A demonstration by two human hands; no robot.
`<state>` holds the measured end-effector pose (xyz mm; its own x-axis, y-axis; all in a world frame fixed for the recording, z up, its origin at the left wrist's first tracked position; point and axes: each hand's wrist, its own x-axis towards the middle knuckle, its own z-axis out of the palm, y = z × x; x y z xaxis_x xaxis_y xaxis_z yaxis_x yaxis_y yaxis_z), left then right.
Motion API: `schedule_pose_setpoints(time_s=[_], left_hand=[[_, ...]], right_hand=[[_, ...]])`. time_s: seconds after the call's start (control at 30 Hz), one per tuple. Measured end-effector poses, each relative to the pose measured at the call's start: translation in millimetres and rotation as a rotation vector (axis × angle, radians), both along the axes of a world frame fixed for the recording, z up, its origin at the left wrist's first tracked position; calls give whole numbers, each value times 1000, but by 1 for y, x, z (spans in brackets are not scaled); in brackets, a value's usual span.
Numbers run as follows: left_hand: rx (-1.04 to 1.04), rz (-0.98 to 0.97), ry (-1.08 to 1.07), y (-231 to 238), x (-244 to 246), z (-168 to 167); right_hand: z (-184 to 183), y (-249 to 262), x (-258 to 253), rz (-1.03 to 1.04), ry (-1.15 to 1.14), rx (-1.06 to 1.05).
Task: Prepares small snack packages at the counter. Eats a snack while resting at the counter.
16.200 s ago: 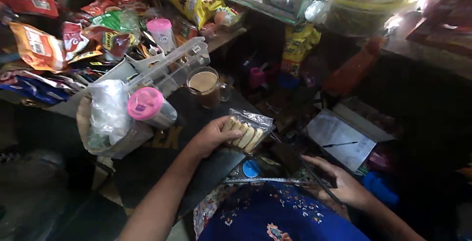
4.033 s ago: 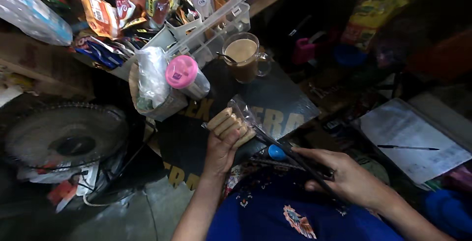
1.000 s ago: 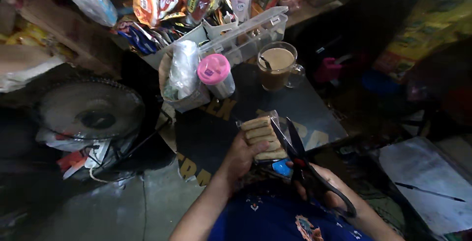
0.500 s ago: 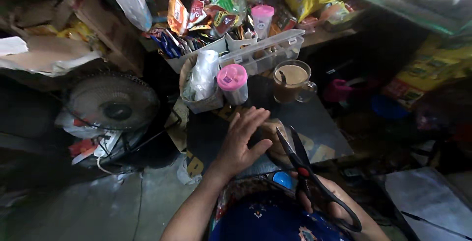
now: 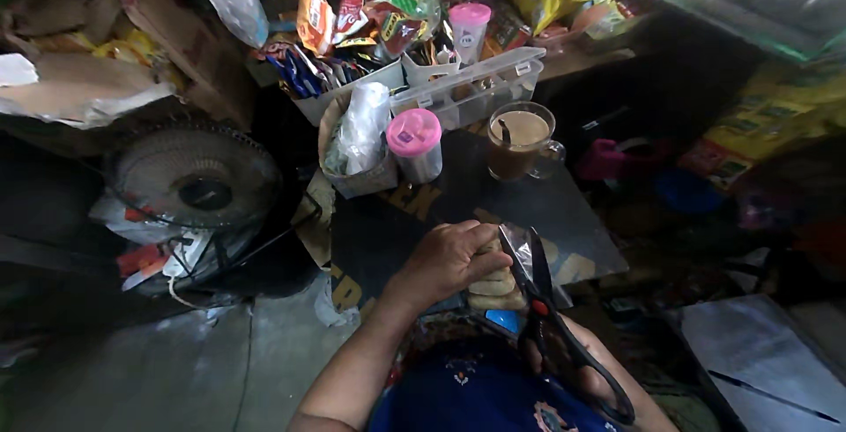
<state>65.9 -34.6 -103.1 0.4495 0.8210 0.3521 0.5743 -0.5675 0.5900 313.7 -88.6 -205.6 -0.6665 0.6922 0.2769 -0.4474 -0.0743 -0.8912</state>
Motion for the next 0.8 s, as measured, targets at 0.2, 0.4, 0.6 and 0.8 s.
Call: schedule_pose_setpoints(time_s=[0.2,0.4,0.6,0.8], left_hand=[[40,46,52,1,3,-5],[6,20,28,5,2,-8],[-39,-2,37,13,-6,-11],[-49,-6,51,14,-6,-15]], right_hand=[[7,-3,-6,-69,-47,-15],[17,-7,-4,-136,-76,-110],[25,-5,-4,-190,-156,-151],[20,-2,-5,-153,-163,-187]])
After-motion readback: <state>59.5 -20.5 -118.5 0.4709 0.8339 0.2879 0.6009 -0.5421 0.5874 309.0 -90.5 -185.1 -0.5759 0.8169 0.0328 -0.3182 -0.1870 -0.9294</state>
